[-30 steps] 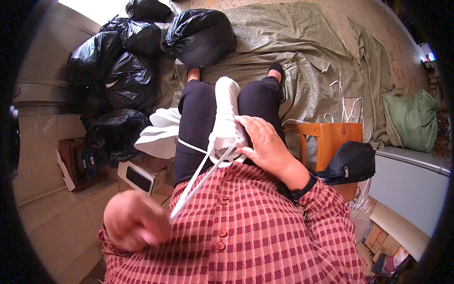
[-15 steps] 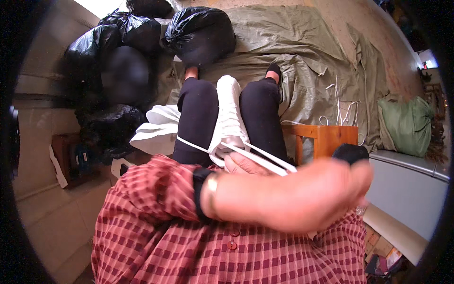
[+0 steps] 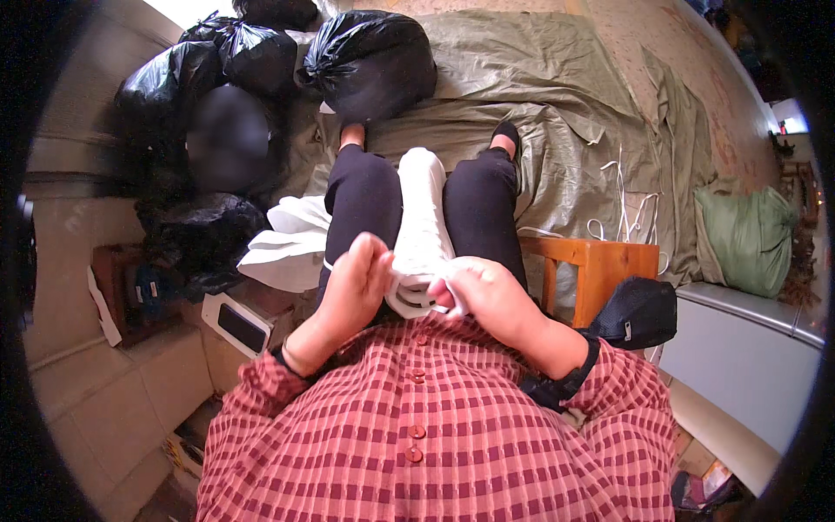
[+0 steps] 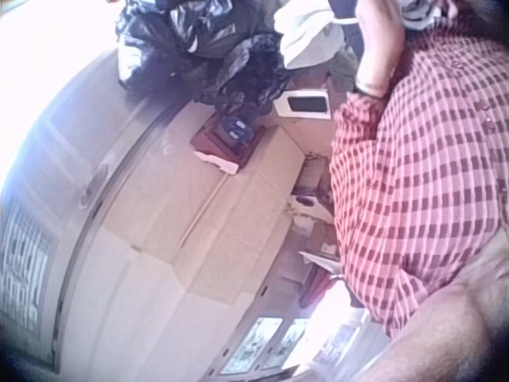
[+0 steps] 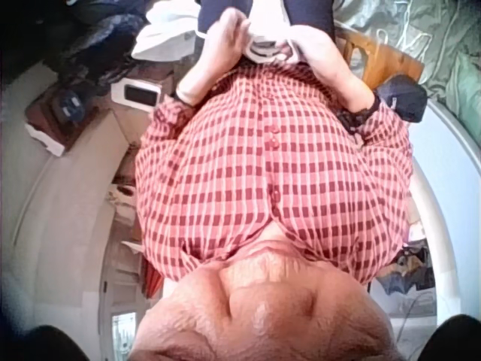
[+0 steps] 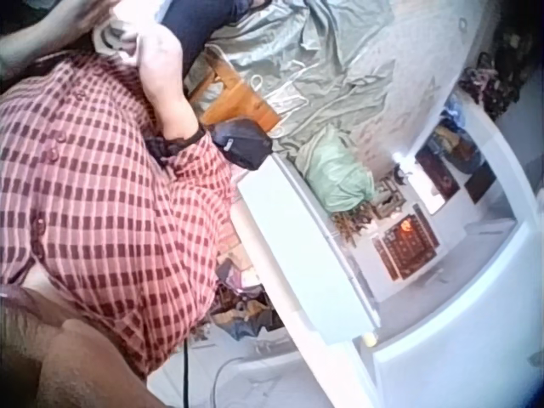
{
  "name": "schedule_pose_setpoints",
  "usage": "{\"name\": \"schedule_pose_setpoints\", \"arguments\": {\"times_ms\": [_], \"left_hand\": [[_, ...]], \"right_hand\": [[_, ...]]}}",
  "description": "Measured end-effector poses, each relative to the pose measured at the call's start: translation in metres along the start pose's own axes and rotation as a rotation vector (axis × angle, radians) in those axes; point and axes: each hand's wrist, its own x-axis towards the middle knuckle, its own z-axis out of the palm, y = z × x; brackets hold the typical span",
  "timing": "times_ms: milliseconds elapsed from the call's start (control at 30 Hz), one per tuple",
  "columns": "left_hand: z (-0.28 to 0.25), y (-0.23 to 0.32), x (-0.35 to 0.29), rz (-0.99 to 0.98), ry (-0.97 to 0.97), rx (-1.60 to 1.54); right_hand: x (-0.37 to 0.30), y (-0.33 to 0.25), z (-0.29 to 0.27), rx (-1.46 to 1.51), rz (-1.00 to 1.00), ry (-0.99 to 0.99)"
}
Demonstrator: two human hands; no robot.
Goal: The recorder is threading laces into a white sneaker while sitting on the floor.
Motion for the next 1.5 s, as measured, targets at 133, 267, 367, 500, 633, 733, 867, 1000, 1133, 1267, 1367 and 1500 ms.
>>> {"name": "schedule_pose_setpoints", "arguments": {"times_ms": [133,267,367,500,633,733,867,1000,1133,1267,1367,1500], "left_hand": [[-0.003,0.014,-0.017,0.265,-0.135,0.241],[0.012,0.033,-0.005,0.564,-0.212,0.322],[0.021,0.038,0.003,0.643,-0.187,0.266],[0.023,0.072,0.001,0.84,-0.219,0.278],[0.027,0.074,0.014,0.782,-0.255,0.099],[0.019,0.07,0.014,0.593,-0.218,-0.039],[-0.008,0.079,0.014,0.287,-0.069,-0.297],[-0.014,0.077,0.005,0.362,-0.483,-0.245],[-0.012,0.073,0.011,0.244,-0.632,-0.464],[-0.011,0.037,0.019,0.13,-0.201,0.267],[-0.01,0.031,0.02,0.173,-0.226,0.431],[-0.011,0.041,0.031,0.252,-0.444,0.693]], "right_hand": [[0.005,0.008,0.006,0.739,0.144,-0.047],[0.008,0.015,0.015,-0.29,-0.393,0.179],[0.009,0.018,0.026,0.444,-0.098,0.257],[0.015,0.016,0.013,-0.596,-0.656,0.433],[0.019,0.024,0.001,-0.581,-0.772,0.355],[0.002,0.018,-0.002,-0.743,-0.804,0.393],[-0.03,-0.009,-0.013,-1.118,-0.774,0.327],[-0.061,-0.031,-0.025,-1.208,-0.753,0.304],[-0.076,-0.038,-0.033,-1.275,-0.758,0.192],[-0.058,-0.029,-0.039,-0.809,-0.631,0.131],[-0.043,-0.013,-0.031,-0.078,-0.427,-0.026],[-0.033,0.007,-0.018,0.422,-0.191,-0.135]]}}
